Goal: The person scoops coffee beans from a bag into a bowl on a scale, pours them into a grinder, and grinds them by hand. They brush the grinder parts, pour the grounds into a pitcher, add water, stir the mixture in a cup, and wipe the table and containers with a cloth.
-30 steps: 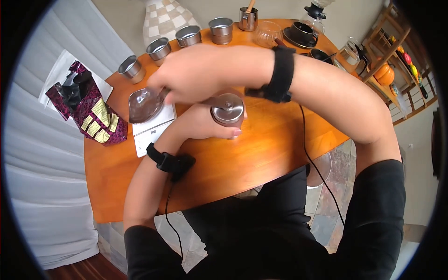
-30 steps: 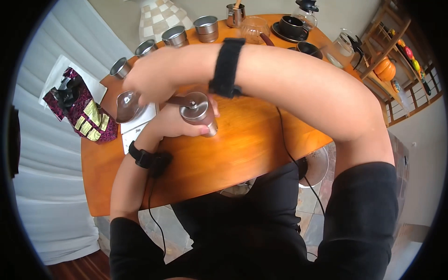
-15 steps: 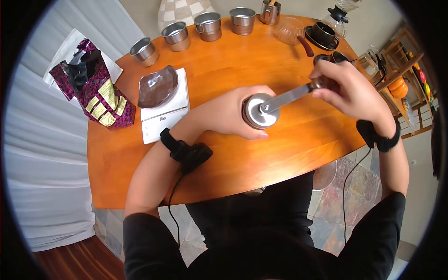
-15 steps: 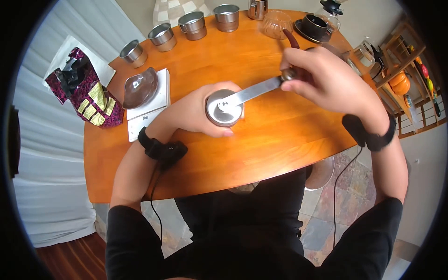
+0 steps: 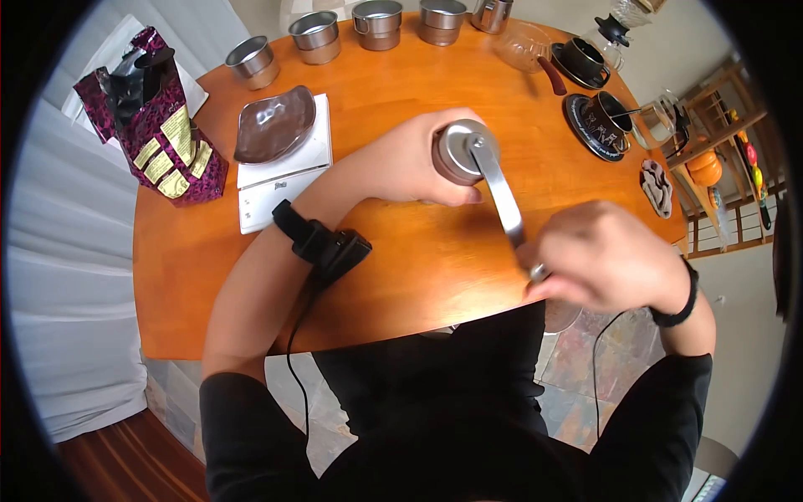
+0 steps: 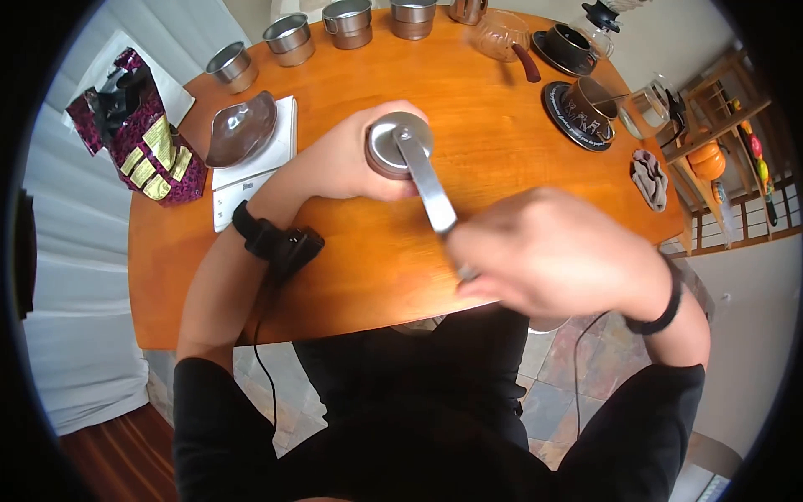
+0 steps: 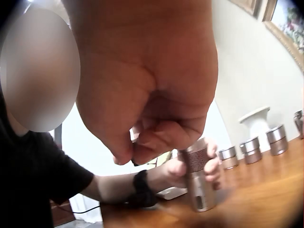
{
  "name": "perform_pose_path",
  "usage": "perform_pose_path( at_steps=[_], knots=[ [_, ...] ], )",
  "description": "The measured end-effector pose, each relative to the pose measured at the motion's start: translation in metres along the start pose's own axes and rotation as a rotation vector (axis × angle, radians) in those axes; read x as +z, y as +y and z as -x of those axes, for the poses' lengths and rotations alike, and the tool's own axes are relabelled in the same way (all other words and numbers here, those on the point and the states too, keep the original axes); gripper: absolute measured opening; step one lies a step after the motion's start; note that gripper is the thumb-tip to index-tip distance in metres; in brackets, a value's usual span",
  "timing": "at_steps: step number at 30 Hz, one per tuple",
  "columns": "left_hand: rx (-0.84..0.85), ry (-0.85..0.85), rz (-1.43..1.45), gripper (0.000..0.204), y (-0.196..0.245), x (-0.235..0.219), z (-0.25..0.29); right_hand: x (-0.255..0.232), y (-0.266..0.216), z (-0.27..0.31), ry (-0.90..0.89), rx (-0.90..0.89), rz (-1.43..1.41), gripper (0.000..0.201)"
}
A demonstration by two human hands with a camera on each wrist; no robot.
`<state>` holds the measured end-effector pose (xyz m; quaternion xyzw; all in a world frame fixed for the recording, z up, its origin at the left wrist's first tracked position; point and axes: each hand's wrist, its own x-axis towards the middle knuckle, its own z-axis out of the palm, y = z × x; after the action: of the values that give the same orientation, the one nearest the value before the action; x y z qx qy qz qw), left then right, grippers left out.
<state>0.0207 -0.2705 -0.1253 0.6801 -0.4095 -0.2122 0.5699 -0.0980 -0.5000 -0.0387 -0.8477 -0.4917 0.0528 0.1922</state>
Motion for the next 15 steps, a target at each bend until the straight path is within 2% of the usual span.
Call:
perform_pose_path(
  at_steps=[2, 3, 4, 6, 7, 9, 10, 13, 14, 15],
  knots=[
    [-0.013, -0.035, 0.01, 0.052, 0.003, 0.0, -0.001, 0.005, -0.015, -0.021, -0.058, -0.01, -0.023, 0.024],
    [0.005, -0.035, 0.036, 0.051, -0.003, -0.002, -0.001, -0.005, -0.025, -0.036, -0.173, 0.04, 0.038, 0.022],
    [0.023, -0.034, 0.059, 0.051, -0.01, -0.004, -0.002, -0.004, -0.024, -0.046, -0.171, 0.043, 0.036, 0.022],
    [-0.034, 0.023, 0.096, 0.044, -0.019, -0.004, -0.002, -0.002, -0.018, -0.066, 0.097, -0.135, 0.116, 0.022],
    [0.031, 0.058, 0.136, 0.042, -0.021, -0.002, -0.003, 0.002, -0.013, -0.077, 0.102, -0.132, 0.113, 0.022],
    [0.093, 0.09, 0.177, 0.04, -0.022, -0.002, -0.003, 0.008, -0.002, -0.1, 0.183, -0.254, 0.141, 0.02],
    [0.049, 0.061, 0.079, 0.039, -0.022, -0.004, -0.003, 0.007, 0.0, -0.112, 0.185, -0.257, 0.143, 0.02],
    [-0.085, -0.024, -0.21, 0.037, -0.022, -0.012, 0.001, 0.002, 0.001, -0.143, 0.129, -0.194, 0.175, 0.018],
    [-0.132, -0.053, -0.302, 0.037, -0.021, -0.012, 0.003, -0.005, 0.001, -0.152, 0.08, -0.108, 0.228, 0.018],
    [-0.122, -0.045, -0.27, 0.036, -0.02, -0.009, 0.003, -0.01, 0.005, -0.159, 0.032, -0.021, 0.282, 0.019]
  ],
)
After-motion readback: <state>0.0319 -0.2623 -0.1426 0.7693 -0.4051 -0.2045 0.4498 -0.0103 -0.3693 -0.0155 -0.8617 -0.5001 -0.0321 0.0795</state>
